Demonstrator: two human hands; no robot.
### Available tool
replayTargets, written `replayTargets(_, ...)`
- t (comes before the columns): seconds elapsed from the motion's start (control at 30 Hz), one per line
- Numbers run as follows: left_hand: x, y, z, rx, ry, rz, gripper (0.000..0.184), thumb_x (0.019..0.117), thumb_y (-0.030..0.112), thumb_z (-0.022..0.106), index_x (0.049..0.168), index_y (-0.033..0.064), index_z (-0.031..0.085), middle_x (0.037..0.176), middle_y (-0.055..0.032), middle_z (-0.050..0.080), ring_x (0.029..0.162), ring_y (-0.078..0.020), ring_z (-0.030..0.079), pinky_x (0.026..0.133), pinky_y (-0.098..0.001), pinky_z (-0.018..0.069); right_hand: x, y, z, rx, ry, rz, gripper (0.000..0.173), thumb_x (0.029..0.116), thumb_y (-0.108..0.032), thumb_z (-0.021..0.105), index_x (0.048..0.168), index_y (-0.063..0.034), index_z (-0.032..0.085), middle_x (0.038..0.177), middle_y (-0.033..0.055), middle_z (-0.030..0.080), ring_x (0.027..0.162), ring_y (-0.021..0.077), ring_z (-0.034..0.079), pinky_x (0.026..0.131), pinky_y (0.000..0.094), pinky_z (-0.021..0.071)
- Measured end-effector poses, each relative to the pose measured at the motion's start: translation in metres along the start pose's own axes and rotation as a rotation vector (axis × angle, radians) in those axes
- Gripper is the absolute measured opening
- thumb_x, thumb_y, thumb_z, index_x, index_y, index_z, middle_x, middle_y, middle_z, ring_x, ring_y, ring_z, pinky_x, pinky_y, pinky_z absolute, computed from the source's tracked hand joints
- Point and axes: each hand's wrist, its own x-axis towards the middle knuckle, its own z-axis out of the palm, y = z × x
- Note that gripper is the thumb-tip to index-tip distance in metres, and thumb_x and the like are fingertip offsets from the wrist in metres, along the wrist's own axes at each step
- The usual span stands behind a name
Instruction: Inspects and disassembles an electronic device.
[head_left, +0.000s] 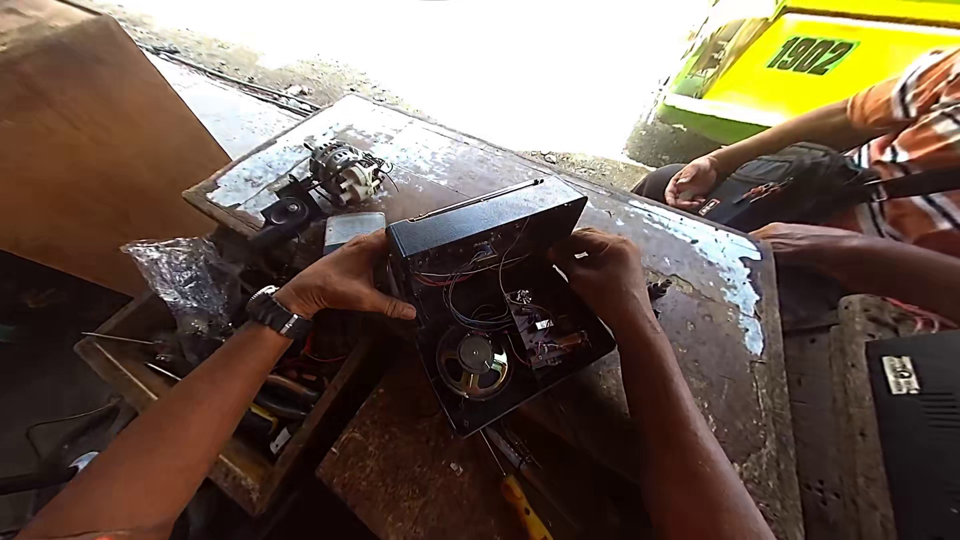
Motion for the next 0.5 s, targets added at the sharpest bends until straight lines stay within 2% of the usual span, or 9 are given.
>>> replayTargets(0.1, 0.001, 0.0, 0.001, 0.014, 0.028, 0.043, 0.083, 0.0644, 0.055, 0.089, 0.132, 0.0141, 0.063, 0.123, 0.0049, 0.069, 0.117, -0.0012, 0.061, 0.104, -0.0261, 0.051, -0.004, -0.005, -0.002, 0.001, -0.004, -0.009, 0.007, 0.0942, -0.013, 0.074, 0.092, -0.0064, 0.076, 0.102, 0.0088, 0.074, 0.091, 0.0186, 0.072, 0.08, 0.0434, 0.0607)
replayTargets(0.23, -0.001, 0.0, 0.001, -0.015, 0.031, 0.003, 0.084, 0.066, 0.054, 0.089, 0.135, 0.0157, 0.061, 0.122, 0.0074, 0.069, 0.117, 0.0011, 0.061, 0.104, -0.0238, 0.0507, -0.004, -0.004, -0.002, 0.037, -0.003, -0.02, 0.012, 0.0967, -0.02, 0.073, 0.096, -0.0074, 0.076, 0.105, 0.0072, 0.074, 0.092, 0.0143, 0.072, 0.08, 0.0373, 0.0624)
replayTargets(0.37, -0.003, 0.0, -0.001, -0.105, 0.022, -0.053, 0.095, 0.0652, 0.049, 0.092, 0.145, 0.0158, 0.051, 0.129, 0.0056, 0.066, 0.123, -0.0011, 0.059, 0.108, -0.0251, 0.0497, -0.005, -0.005, -0.009, 0.072, -0.006, -0.017, 0.013, 0.0967, -0.019, 0.073, 0.096, -0.0064, 0.074, 0.113, 0.0077, 0.072, 0.097, 0.0135, 0.073, 0.082, 0.0335, 0.0633)
replayTargets(0.5, -0.005, -0.003, 0.0, -0.232, 0.073, -0.049, 0.107, 0.0647, 0.041, 0.094, 0.153, 0.014, 0.04, 0.137, 0.0018, 0.063, 0.128, -0.0084, 0.058, 0.109, -0.0277, 0.0509, -0.002, 0.0, -0.019, 0.119, 0.072, -0.01, 0.01, 0.0918, -0.017, 0.078, 0.093, -0.0065, 0.076, 0.101, 0.0056, 0.074, 0.09, 0.0103, 0.072, 0.076, 0.028, 0.0621)
